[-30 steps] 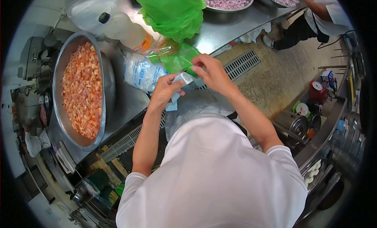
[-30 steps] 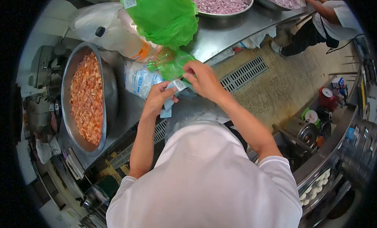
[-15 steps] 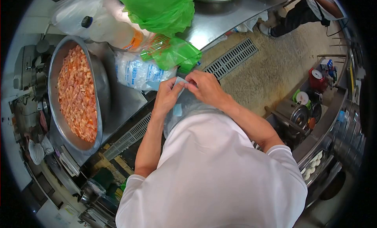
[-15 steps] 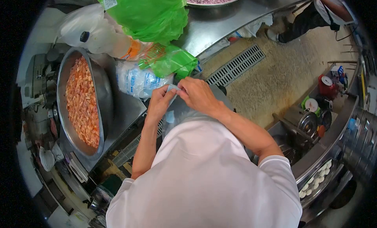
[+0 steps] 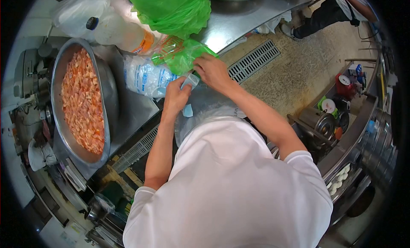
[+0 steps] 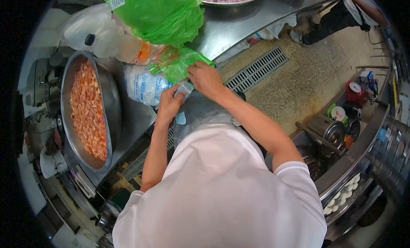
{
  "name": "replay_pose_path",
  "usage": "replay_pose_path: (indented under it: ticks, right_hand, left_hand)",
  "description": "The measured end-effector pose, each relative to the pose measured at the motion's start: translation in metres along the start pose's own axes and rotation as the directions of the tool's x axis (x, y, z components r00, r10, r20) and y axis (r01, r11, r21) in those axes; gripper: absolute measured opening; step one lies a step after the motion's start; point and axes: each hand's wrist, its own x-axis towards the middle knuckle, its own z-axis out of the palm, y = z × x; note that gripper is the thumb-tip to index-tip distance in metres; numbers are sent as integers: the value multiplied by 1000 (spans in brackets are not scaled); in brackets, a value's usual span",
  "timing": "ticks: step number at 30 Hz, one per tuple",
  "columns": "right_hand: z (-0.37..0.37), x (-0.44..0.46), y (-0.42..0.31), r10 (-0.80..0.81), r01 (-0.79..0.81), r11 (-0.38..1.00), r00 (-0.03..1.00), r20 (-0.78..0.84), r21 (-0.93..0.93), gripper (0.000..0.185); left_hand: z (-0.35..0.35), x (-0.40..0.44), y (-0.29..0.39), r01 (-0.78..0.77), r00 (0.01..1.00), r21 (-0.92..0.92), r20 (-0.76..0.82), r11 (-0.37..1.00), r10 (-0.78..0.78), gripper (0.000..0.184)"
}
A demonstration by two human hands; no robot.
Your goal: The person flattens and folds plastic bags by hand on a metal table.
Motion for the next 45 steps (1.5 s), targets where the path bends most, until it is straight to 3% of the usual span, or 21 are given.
replay_pose_path:
  ticks: [4,7,10,13,16,19,22,28,32,35,45]
  right_hand:
    - [28,19,19,-68,65,992,997,-23,-107,12]
    - [26,22,30,37,-36,998,999,40,-46,11]
    - [15,22,33,91,-98,988,994,65,123,9]
    - [7,22,30,105,-120,982,989,106,145,10]
    - [1,15,20,43,-42,987,999,-6,156,11]
    - [-14,4,2,86,-94,984,995,56,149,18]
    - [-26,-13,-28,108,-147,959,980,168,241,19]
    - [-18,-21,-21,164,-194,936,979,124,293,14]
    - [-19,-22,-22,226,-249,906,968,105,344,11]
    - [-19,-23,-20,187,-207,932,978,94,298,11]
    - [-27,-17,-12,301,-363,867,927,223,340,13]
  left_hand:
    - [-3,17,-1,-88,983,98,-150,991,102,39]
    - [-10,27,-9,-45,978,50,-202,998,55,47]
    - [-11,28,-16,-16,979,37,-202,999,23,45]
    - [-6,26,-13,-76,971,-55,-229,996,61,36]
    - [-6,16,10,174,972,-308,-102,936,-214,18]
    - [-4,12,11,193,971,-422,-51,886,-235,11]
    - [-2,10,17,179,974,-446,-45,877,-222,16]
    - [-1,9,26,211,975,-409,24,888,-221,18]
    - [-1,9,27,127,992,-363,39,923,-121,15]
    - [-4,8,31,137,990,-320,61,937,-124,17]
    - [-2,10,19,104,994,-347,69,932,-85,14]
